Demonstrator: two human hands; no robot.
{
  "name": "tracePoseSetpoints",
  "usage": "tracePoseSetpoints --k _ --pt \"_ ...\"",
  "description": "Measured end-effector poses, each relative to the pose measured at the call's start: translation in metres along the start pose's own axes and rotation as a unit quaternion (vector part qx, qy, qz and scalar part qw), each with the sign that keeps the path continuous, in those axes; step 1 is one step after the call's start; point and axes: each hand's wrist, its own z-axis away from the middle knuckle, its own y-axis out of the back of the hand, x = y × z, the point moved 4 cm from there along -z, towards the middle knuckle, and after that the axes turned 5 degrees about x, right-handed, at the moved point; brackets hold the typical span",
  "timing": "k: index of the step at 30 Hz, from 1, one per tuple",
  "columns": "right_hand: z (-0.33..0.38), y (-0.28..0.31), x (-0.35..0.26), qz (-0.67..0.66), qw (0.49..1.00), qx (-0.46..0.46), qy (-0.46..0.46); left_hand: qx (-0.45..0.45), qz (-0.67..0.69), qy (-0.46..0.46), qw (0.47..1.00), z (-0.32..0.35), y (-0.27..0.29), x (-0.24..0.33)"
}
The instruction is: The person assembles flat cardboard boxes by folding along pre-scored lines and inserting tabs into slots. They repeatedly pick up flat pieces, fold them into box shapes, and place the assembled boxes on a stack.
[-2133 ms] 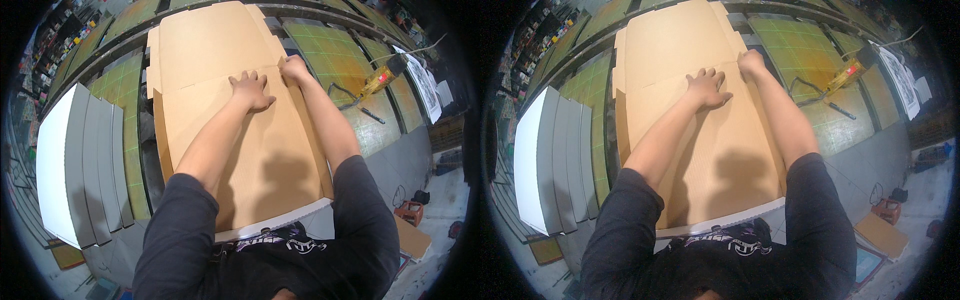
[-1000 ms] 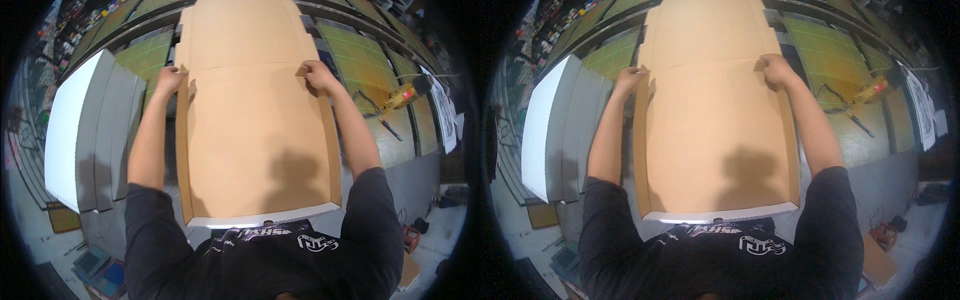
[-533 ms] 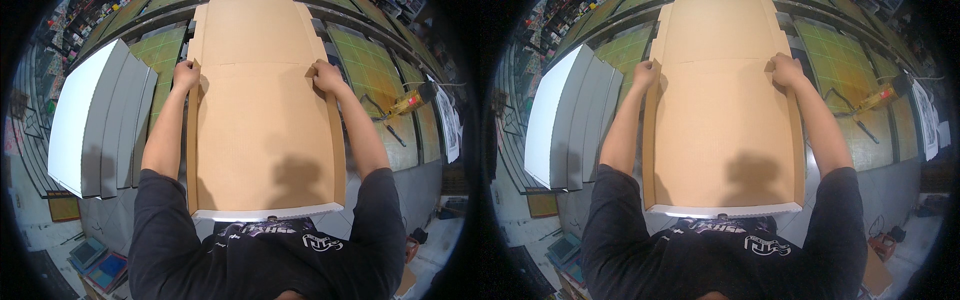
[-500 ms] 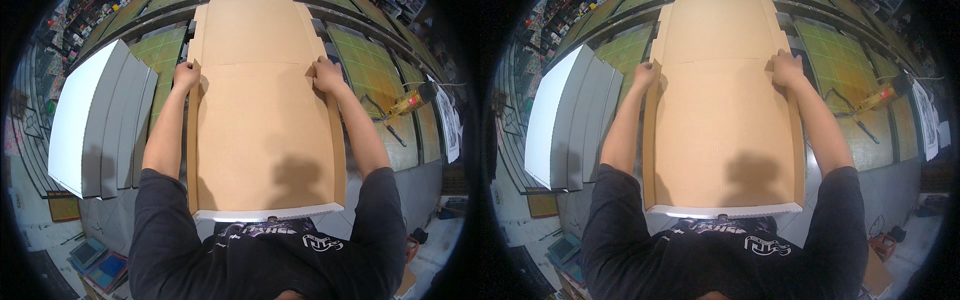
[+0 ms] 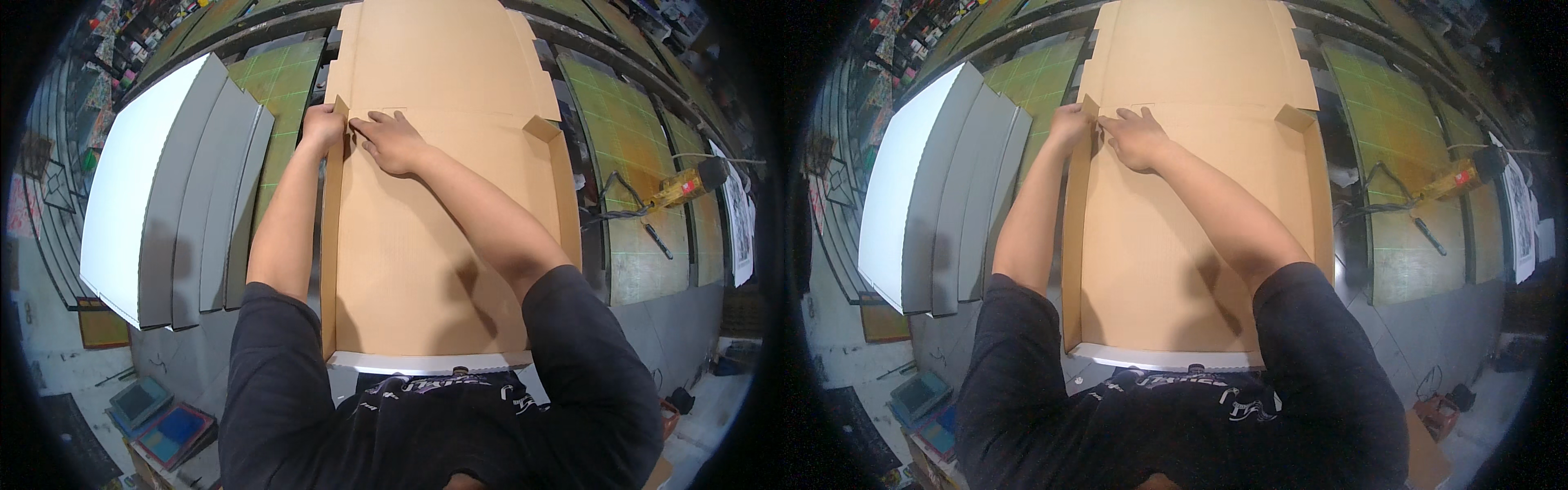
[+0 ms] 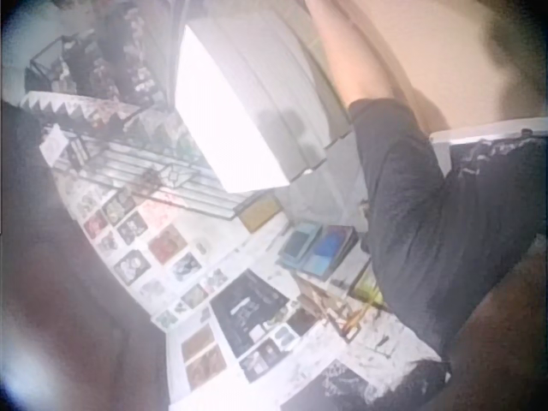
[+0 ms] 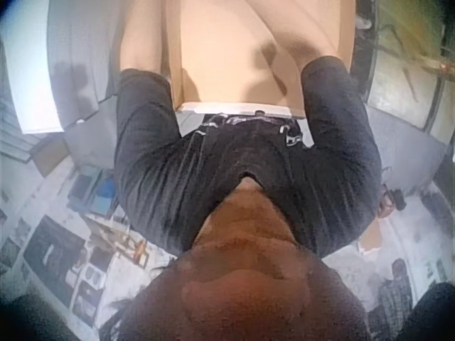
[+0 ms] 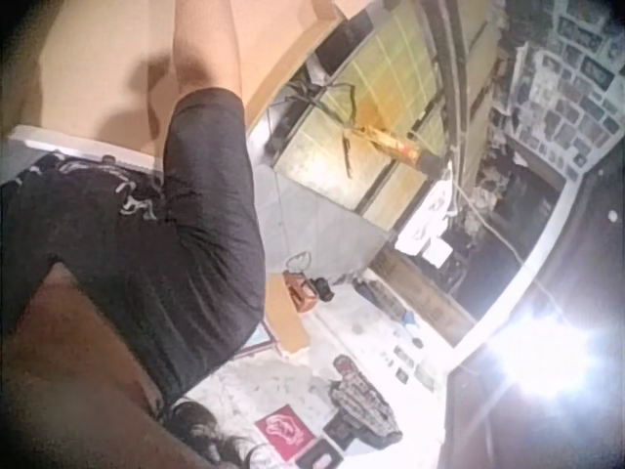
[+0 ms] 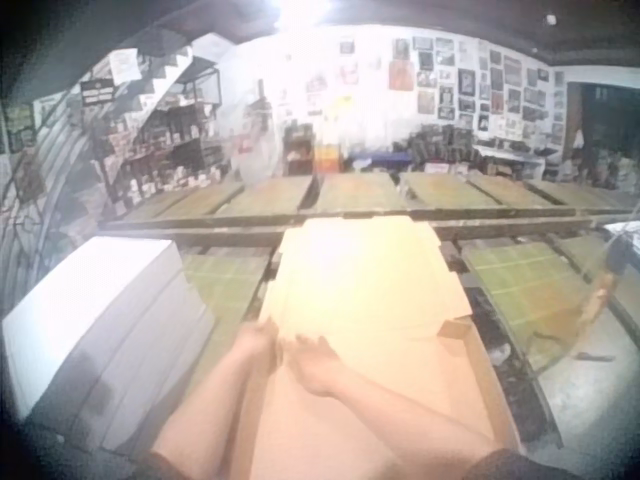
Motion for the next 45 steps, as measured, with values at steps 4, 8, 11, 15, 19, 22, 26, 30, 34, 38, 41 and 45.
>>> tracePoseSetpoints --k 4,8,11,15,19,22,26,30,34,38,41,45 --pt "0.001 -0.004 0.003 0.008 1.0 0.013 -0.01 -0.007 0.003 0.003 1.0 -0.001 0.0 -0.001" --pt "0.001 -0.007 0.004 -0.003 0.999 0.048 0.004 -0.007 -0.01 -0.006 1.0 -0.009 -0.001 -0.006" --pt "0.003 -0.008 0.005 -0.013 0.998 0.06 -0.001 -0.01 -0.036 -0.028 0.999 -0.01 -0.002 -0.004" --pt "0.002 -0.006 0.002 -0.008 0.999 0.046 -0.005 0.004 -0.094 -0.047 0.994 -0.018 0.001 -0.012" --pt "0.001 -0.009 0.005 -0.007 0.999 0.049 -0.002 0.009 -0.127 -0.077 0.989 -0.017 0.001 -0.007" --pt "0.002 -0.009 0.007 0.005 0.998 0.055 -0.006 -0.001 -0.154 -0.091 0.984 -0.003 -0.001 0.012" --pt "0.003 -0.007 0.005 0.006 0.998 0.055 -0.005 -0.014 -0.169 -0.086 0.982 0.002 -0.001 0.018" --pt "0.001 -0.009 0.003 0.013 0.999 0.048 -0.003 0.003 -0.148 -0.09 0.985 -0.007 0.002 0.006" --pt "0.003 -0.01 0.001 0.045 0.998 0.046 -0.001 -0.015 0.023 -0.022 0.999 -0.003 -0.001 0.006" --pt "0.001 -0.011 -0.003 0.048 0.998 0.042 -0.026 -0.019 0.032 -0.02 0.999 -0.002 -0.008 0.009" --pt "0.001 -0.013 -0.009 0.077 0.994 0.075 -0.018 -0.002 0.008 -0.046 0.999 -0.012 -0.008 0.001" --pt "-0.004 0.002 -0.023 0.101 0.993 0.01 -0.055 0.027 -0.058 -0.048 0.997 -0.021 -0.008 -0.005"
